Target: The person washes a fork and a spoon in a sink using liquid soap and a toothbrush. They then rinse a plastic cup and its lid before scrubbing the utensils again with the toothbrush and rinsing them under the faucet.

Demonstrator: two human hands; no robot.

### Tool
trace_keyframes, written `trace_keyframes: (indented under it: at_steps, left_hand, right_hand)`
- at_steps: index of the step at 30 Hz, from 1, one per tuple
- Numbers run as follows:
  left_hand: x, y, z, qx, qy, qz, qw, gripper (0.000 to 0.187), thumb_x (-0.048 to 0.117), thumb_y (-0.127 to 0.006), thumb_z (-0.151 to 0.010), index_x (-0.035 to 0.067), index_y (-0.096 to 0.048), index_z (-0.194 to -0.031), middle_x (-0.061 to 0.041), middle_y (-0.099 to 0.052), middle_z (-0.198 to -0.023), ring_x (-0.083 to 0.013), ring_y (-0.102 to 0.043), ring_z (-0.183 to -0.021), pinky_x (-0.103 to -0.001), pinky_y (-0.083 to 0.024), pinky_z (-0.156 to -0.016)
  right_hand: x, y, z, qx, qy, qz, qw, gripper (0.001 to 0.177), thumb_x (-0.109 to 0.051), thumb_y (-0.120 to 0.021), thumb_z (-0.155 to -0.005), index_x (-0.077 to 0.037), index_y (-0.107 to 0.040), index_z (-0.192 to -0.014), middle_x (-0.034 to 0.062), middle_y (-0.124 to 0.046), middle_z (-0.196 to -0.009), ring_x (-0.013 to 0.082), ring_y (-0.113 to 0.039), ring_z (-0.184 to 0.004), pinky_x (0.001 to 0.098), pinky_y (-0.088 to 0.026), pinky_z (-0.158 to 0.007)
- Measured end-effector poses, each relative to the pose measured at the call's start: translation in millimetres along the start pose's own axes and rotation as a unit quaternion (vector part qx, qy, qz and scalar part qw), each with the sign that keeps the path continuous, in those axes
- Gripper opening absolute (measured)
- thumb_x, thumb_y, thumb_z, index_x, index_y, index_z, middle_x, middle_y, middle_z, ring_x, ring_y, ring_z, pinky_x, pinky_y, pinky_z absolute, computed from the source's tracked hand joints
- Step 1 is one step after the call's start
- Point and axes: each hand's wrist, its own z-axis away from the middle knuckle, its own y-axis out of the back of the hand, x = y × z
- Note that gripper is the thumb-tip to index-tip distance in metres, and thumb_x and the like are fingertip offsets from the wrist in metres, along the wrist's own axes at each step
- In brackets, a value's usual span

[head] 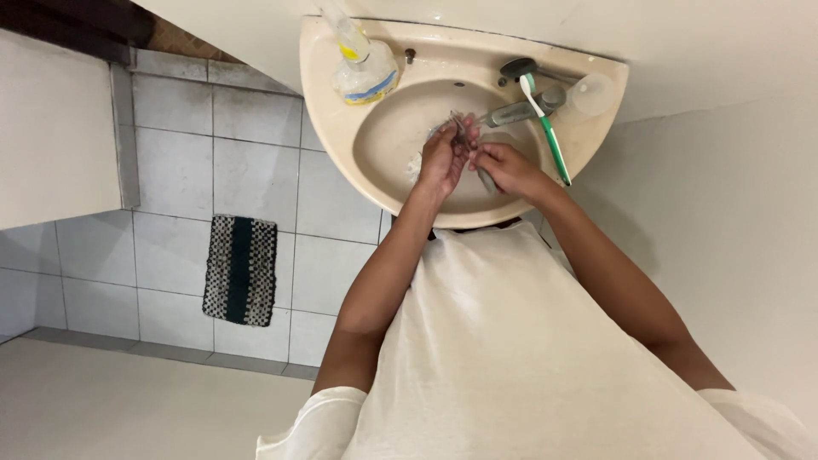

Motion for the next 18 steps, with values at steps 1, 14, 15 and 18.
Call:
trace_keyframes:
  at_steps: [1, 14, 15, 18]
  left_hand:
    - [-2, -3, -2, 0.037, 0.006, 0.021, 0.999, 0.033, 0.022, -0.055, -0.131, 0.003, -0.07, -0.153, -0.013, -0.082, -0.135, -0.0217, -0.08, -0.104, -0.037, -0.068, -0.084]
    - [0, 15, 12, 0.095, -0.051, -0.101, 0.989, 0.03, 0.026, -0.073, -0.123, 0.004, -0.081, -0.142, -0.006, -0.088, -0.126, -0.0106, -0.074, -0.091, -0.026, -0.055, -0.067]
    - [3, 16, 12, 0.104, -0.024, -0.092, 0.99, 0.029, 0.025, -0.072, -0.122, 0.004, -0.08, -0.141, -0.006, -0.087, -0.125, -0.012, -0.077, -0.093, -0.028, -0.058, -0.07]
    - [5, 16, 17, 0.109, 0.036, -0.053, 0.992, 0.026, 0.02, -0.07, -0.121, 0.004, -0.076, -0.14, -0.009, -0.085, -0.124, -0.0162, -0.084, -0.098, -0.032, -0.067, -0.08]
  right_hand:
    - [0, -1, 2, -0.014, 0.005, 0.005, 1.0, 0.035, -0.038, -0.062, -0.125, -0.011, -0.079, -0.111, -0.0012, -0.061, -0.072, 0.0124, -0.055, -0.058, 0.0346, -0.047, -0.057]
    - [0, -20, -32, 0.052, 0.133, 0.041, 0.989, 0.021, -0.023, -0.078, -0.116, -0.003, -0.079, -0.122, 0.0077, -0.08, -0.094, 0.0147, -0.075, -0.075, 0.038, -0.062, -0.068]
    - [-3, -22, -24, 0.007, 0.103, -0.019, 0.994, 0.022, -0.024, -0.08, -0.112, -0.005, -0.078, -0.124, 0.0061, -0.079, -0.091, 0.0137, -0.073, -0.071, 0.0365, -0.062, -0.064]
    - [-14, -14, 5, 0.032, 0.042, -0.01, 0.999, 0.024, -0.027, -0.082, -0.111, -0.007, -0.078, -0.124, 0.0022, -0.077, -0.089, 0.0114, -0.07, -0.065, 0.0339, -0.06, -0.057]
